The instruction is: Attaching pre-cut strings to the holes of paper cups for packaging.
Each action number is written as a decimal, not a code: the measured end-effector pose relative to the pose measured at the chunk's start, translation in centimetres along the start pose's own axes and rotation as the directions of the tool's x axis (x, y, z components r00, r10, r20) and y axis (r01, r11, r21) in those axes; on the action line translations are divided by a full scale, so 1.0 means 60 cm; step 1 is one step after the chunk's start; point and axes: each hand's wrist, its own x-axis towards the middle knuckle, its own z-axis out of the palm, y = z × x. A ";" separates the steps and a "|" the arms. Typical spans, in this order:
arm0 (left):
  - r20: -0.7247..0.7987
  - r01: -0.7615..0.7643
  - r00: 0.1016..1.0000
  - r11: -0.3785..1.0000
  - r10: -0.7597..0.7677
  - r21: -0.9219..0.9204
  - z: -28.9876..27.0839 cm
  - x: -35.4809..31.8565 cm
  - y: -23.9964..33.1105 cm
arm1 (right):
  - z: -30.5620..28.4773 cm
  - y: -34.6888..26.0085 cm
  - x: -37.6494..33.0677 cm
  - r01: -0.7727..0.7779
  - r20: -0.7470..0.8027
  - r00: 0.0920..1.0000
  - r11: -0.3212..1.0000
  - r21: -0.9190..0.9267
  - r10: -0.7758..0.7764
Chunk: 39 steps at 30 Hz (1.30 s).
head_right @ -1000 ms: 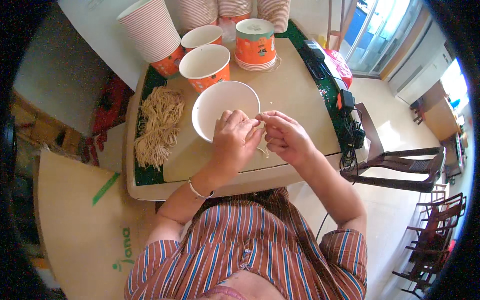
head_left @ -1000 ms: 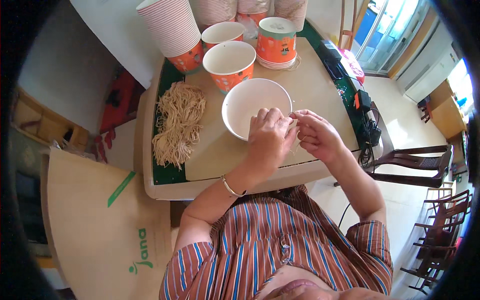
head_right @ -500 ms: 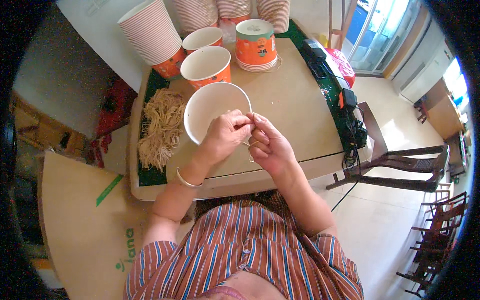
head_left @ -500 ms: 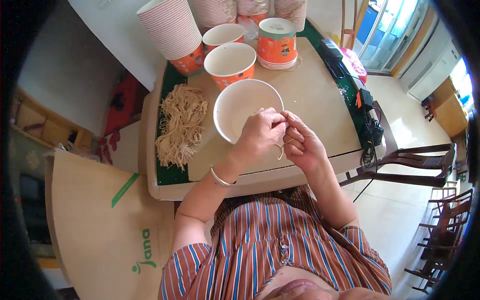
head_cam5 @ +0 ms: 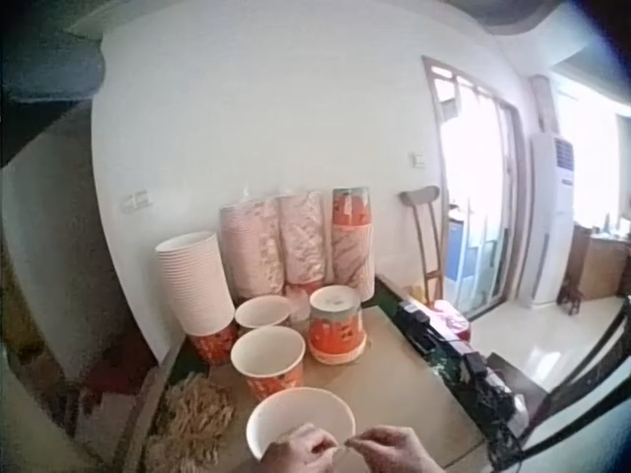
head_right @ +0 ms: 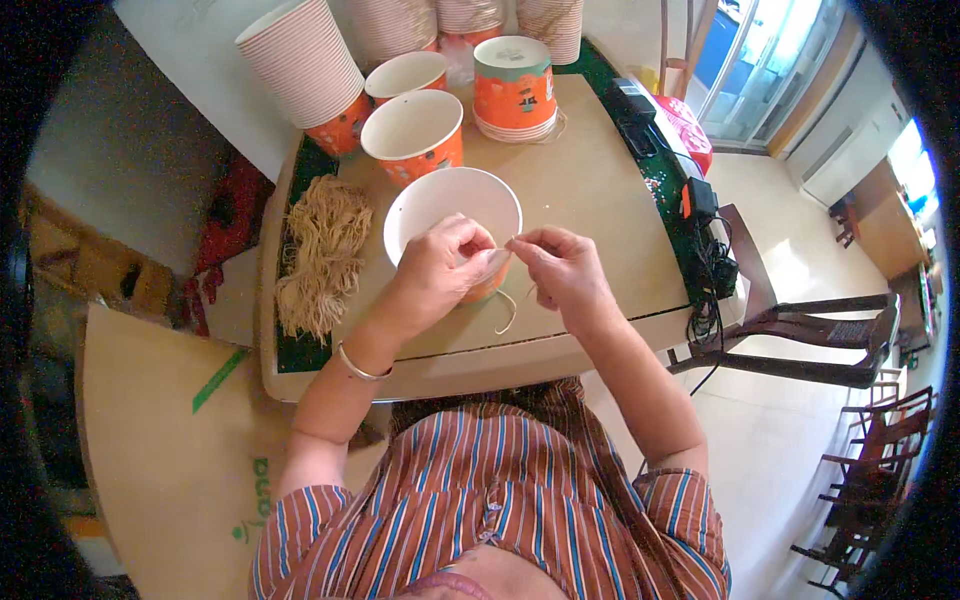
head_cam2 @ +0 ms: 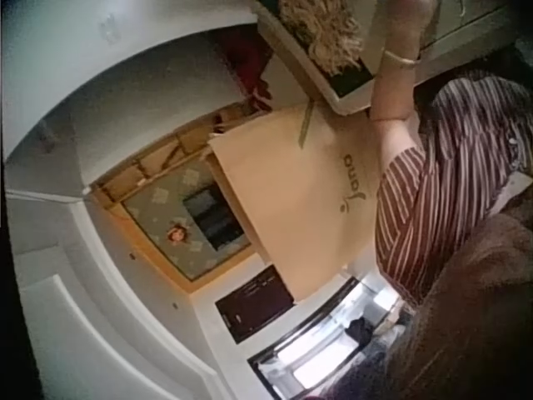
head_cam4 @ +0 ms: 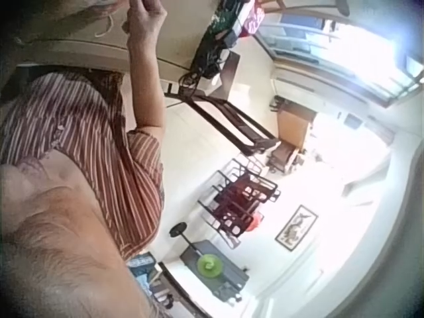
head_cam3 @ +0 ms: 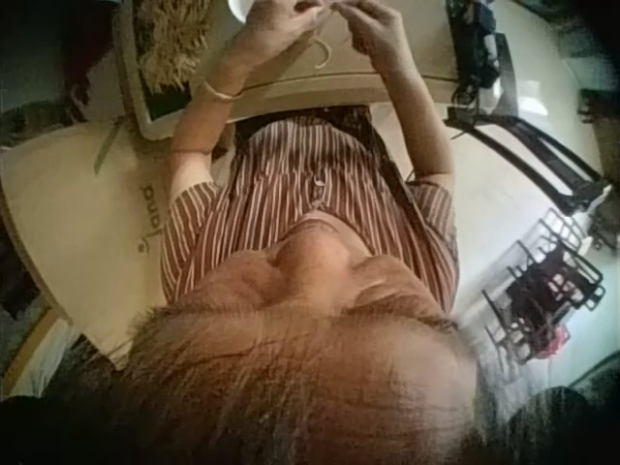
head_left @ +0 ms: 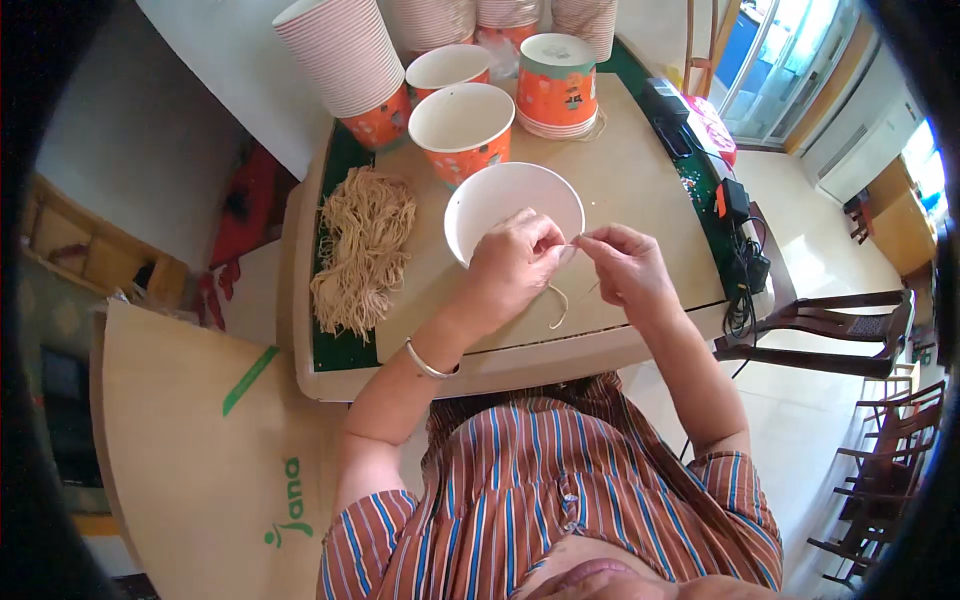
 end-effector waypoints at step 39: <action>0.055 -0.270 0.961 0.963 0.270 -0.015 0.050 0.047 -0.013 | -0.047 -0.006 -0.002 0.368 0.021 0.882 0.660 -0.655 -0.471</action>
